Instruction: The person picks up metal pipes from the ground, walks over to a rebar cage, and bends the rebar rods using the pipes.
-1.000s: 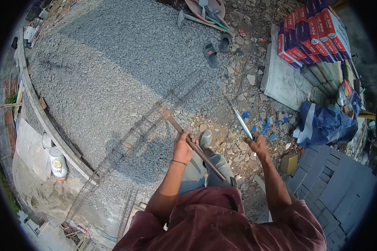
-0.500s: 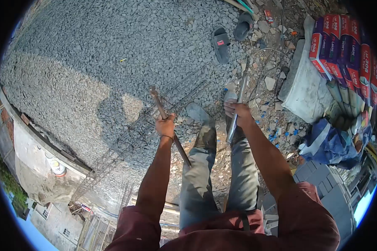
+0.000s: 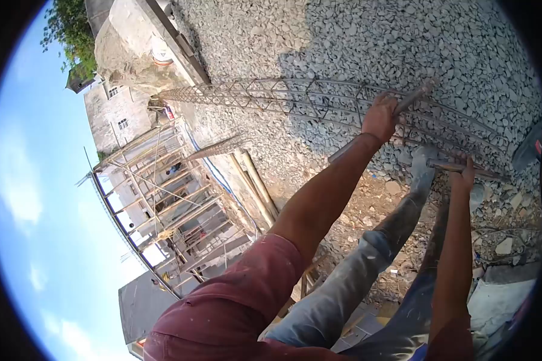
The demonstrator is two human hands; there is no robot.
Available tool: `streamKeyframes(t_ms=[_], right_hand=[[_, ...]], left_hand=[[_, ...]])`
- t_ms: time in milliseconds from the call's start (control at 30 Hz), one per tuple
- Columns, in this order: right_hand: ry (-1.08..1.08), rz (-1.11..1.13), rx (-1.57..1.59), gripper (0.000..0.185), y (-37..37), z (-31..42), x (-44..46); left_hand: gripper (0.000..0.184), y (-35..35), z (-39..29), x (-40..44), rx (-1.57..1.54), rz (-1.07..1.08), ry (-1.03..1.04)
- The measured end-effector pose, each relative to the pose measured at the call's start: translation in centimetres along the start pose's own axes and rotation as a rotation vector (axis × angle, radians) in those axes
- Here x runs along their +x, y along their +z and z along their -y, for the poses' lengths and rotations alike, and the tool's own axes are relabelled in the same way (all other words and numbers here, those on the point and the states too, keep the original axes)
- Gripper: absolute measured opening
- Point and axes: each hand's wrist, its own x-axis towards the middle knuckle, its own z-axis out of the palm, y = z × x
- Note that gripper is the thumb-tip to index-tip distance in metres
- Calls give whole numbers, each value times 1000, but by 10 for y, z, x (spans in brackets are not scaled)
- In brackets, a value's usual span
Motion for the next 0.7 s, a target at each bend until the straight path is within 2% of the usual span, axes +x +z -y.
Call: streamKeyframes(t_ms=[33,67,100,133,200,233,267,333,367,400,433,467,533,567,633,700], right_hand=[[27,-114,33,25,3,3,-29],[54,112,19,20,-45,12,-18],[53,24,31,19,-42,11,-54],[46,-73,36,18,-46,16,-94],[156,229,-4,18,-109,25,-144],[132,189,-50,16,-102,24,-197],[64,38,-29,13,-84,18,-249],[71,59,-60,18,-72,19,-324],[55,221,-87,22,-73,18,-341],[50,65,-99,23,-50,15,-354],[44,-88,-107,23,-28,14,-360],[27,-69,-107,23,-38,17,-336],[72,44,27,29,-67,19,-252],[64,64,17,29,-62,30,-228],[-55,327,-241,31,-43,35,-188],[-48,277,-289,30,12,50,-227]], left_hand=[[26,-3,4,-6,-30,3,12],[23,-6,9,-11,-59,6,25],[22,-24,6,-23,-70,33,87],[21,-43,5,-38,-81,149,76],[23,-89,-1,-72,-77,364,62],[26,-118,-12,-91,-135,352,142],[29,-144,-19,-110,-123,437,88],[34,-186,-32,-141,-207,446,103],[34,-198,-35,-148,-219,432,118],[35,-206,-35,-155,-261,508,54],[37,-208,-36,-157,-301,581,-6],[37,-201,-42,-154,-305,564,12],[37,-187,-54,-148,-114,547,-139],[37,-181,-59,-156,-121,525,-133],[38,-164,-62,-174,-130,240,-60],[38,-163,-68,-191,-125,308,-127]])
